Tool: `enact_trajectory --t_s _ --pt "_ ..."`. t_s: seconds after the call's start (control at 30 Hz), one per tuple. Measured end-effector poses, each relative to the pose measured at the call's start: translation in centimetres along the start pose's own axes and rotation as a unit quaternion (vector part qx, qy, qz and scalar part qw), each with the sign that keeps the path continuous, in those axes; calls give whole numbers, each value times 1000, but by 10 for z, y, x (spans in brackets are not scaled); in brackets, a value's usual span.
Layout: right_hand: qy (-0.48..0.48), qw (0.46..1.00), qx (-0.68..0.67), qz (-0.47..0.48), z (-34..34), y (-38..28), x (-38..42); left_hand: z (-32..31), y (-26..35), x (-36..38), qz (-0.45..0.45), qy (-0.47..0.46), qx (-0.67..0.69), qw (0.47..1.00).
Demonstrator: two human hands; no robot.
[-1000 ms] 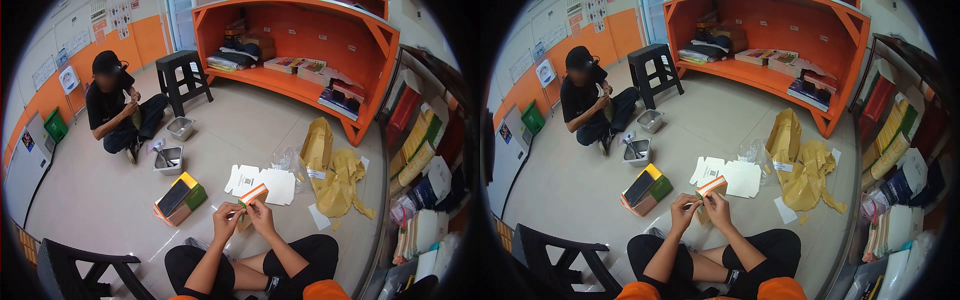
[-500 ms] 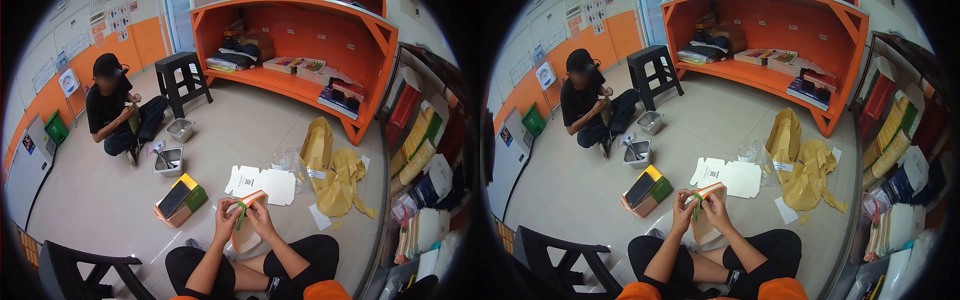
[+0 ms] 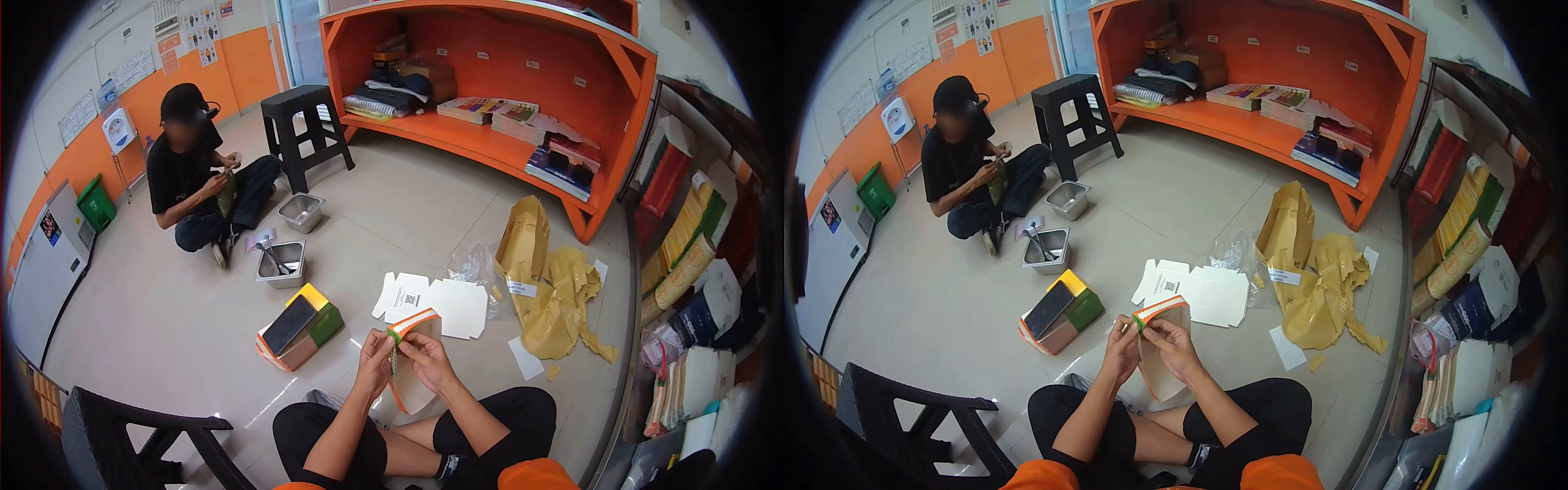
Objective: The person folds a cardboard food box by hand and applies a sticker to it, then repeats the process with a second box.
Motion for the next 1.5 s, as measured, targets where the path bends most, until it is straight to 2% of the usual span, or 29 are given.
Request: enact_trajectory --t_s 0.17,0.27,0.37,0.43,0.5,0.53,0.63,0.67,0.7,0.77,0.87,0.97,1.17,1.33,1.5 --pt "-13 1000 -12 -19 2 -1 0 10 -8 -3 21 -48 -31 998" --pt "2 998 14 -53 -1 -5 3 -30 23 2 33 -57 -89 994" --pt "8 995 39 -95 -5 -3 8 -28 27 -7 -28 -109 -159 981" --pt "10 993 70 -96 -15 -9 9 -21 34 -15 -107 -169 -342 918" --pt "17 990 97 -102 -17 -18 12 -26 44 -17 -191 -250 -505 804" --pt "21 988 116 -103 -14 -22 13 -34 53 -15 -215 -235 -523 790" --pt "55 984 150 -83 -11 -32 15 -21 47 -16 -117 -181 -552 806" --pt "62 983 155 -79 -17 -40 18 -21 52 -14 -183 -157 -600 763" --pt "69 982 162 -76 -20 -45 20 -16 50 -15 -168 -145 -587 779" --pt "72 967 245 -3 -11 -45 14 -9 47 -14 -137 -119 -559 809" --pt "88 924 371 35 -7 -49 14 -12 38 -9 -57 -133 -411 900" --pt "93 894 436 37 -14 -55 17 -13 36 -8 -42 -161 -449 878" --pt "88 877 467 70 -16 -54 14 -30 47 -7 -165 -180 -554 796" --pt "66 891 443 79 -19 -50 14 -30 44 -5 -146 -208 -563 786" --pt "62 894 443 34 -17 -48 13 -27 38 -2 -161 -221 -581 766"
Point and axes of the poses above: each hand's wrist, its own x-axis away from the middle knuckle, its own z-axis out of the back of the hand, y = z × x, the point moved 6 cm from there along -x, towards the middle knuckle, and after that the axes turned 15 degrees about -z, right-handed, at the moved point
